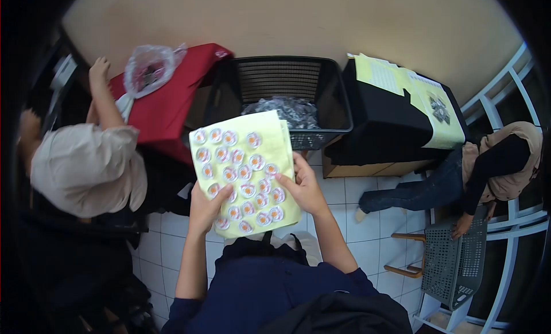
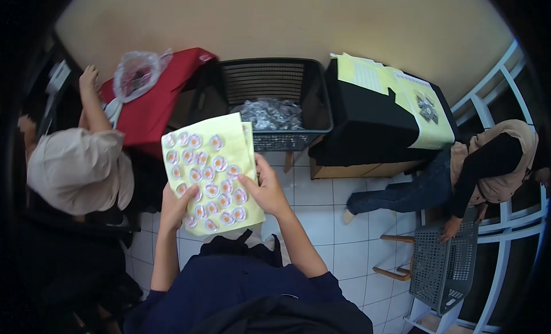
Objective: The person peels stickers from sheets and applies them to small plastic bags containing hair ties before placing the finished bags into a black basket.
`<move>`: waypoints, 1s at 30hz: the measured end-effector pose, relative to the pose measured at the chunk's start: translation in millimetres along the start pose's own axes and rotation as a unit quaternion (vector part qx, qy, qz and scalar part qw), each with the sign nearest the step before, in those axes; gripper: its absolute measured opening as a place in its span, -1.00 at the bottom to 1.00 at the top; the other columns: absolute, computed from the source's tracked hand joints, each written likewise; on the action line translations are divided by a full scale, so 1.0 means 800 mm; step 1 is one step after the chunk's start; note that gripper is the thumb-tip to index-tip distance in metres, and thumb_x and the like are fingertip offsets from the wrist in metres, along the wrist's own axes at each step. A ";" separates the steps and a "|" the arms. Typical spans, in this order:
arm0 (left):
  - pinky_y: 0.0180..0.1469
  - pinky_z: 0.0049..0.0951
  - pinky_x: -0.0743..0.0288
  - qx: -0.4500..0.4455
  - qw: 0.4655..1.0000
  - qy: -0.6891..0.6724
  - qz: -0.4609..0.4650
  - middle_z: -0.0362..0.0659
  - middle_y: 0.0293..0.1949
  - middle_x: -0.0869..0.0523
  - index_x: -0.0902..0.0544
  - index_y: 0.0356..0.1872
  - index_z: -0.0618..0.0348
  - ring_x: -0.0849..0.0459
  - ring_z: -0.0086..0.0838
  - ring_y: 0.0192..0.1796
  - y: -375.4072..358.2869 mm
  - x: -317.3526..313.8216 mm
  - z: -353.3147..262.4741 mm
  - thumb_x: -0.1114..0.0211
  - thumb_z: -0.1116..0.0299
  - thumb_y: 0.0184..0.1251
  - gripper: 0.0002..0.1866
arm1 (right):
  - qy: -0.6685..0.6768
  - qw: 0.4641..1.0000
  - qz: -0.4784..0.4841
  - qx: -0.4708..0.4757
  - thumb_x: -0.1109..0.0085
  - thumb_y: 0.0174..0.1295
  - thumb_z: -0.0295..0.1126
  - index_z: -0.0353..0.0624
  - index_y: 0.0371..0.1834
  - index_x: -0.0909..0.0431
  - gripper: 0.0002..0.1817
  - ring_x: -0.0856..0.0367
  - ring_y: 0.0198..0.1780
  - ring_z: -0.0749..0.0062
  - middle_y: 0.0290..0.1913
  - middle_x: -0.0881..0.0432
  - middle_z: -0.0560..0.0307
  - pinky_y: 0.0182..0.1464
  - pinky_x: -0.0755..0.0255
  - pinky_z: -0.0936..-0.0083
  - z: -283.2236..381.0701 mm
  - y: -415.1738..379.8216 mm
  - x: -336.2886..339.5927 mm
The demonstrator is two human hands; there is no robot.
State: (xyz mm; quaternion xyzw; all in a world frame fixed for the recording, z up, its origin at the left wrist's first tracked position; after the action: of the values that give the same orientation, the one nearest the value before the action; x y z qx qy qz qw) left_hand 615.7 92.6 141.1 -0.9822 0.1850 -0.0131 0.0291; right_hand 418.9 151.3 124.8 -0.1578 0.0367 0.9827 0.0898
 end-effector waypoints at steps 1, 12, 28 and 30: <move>-0.18 -0.52 -0.47 0.005 1.000 -0.001 0.008 -0.04 -0.15 -0.58 -0.36 -0.03 0.38 -0.59 -0.49 -0.19 0.023 -0.021 0.000 -0.27 0.45 0.09 -0.57 | -0.001 1.000 -0.009 -0.003 -0.04 0.12 -0.59 -0.30 0.11 -0.19 -0.54 -0.49 -0.10 0.56 -0.09 -0.50 0.04 -0.12 -0.40 0.65 0.001 0.008 0.021; 0.05 -0.34 -0.32 0.040 0.979 -0.140 0.145 0.03 0.17 -0.32 0.03 0.30 0.16 -0.39 -0.30 0.14 0.188 -0.253 0.007 0.28 -0.05 0.36 -0.37 | -0.033 0.945 -0.275 0.176 0.02 0.12 -0.64 -0.31 0.00 -0.24 -0.65 -0.48 -0.11 0.58 -0.10 -0.51 0.07 -0.06 -0.36 0.64 0.088 0.123 0.363; -0.13 -0.42 -0.39 0.250 0.968 -0.007 -0.005 -0.12 -0.05 -0.52 -0.30 0.10 0.20 -0.51 -0.42 -0.05 0.425 -0.217 0.232 0.01 0.00 0.26 -0.47 | -0.121 0.793 -0.574 0.163 0.00 -0.02 -0.67 -0.42 0.02 -0.29 -0.56 -0.48 -0.04 0.27 -0.02 -0.45 -0.07 0.00 -0.36 0.44 0.052 0.328 0.663; -0.17 -0.42 -0.41 0.264 0.961 0.076 0.004 -0.07 -0.10 -0.54 -0.35 0.03 0.27 -0.53 -0.39 -0.08 0.467 -0.212 0.296 -0.11 0.01 0.17 -0.44 | -0.119 0.787 -0.583 0.162 0.02 -0.01 -0.67 -0.43 0.02 -0.28 -0.57 -0.49 -0.05 0.25 -0.02 -0.46 -0.08 -0.02 -0.37 0.43 0.042 0.330 0.665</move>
State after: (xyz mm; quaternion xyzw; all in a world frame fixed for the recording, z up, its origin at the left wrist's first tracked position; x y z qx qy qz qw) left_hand 331.1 -180.5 -121.2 -0.9349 0.1808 -0.1358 0.2737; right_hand -138.0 -16.5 -0.4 -0.0138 0.0857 0.7336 0.6740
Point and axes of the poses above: each hand's wrist, its own y-axis towards the middle knuckle, its own x-axis out of the back of the hand, z = x × y, the point moved 3 cm from there along y, towards the middle knuckle
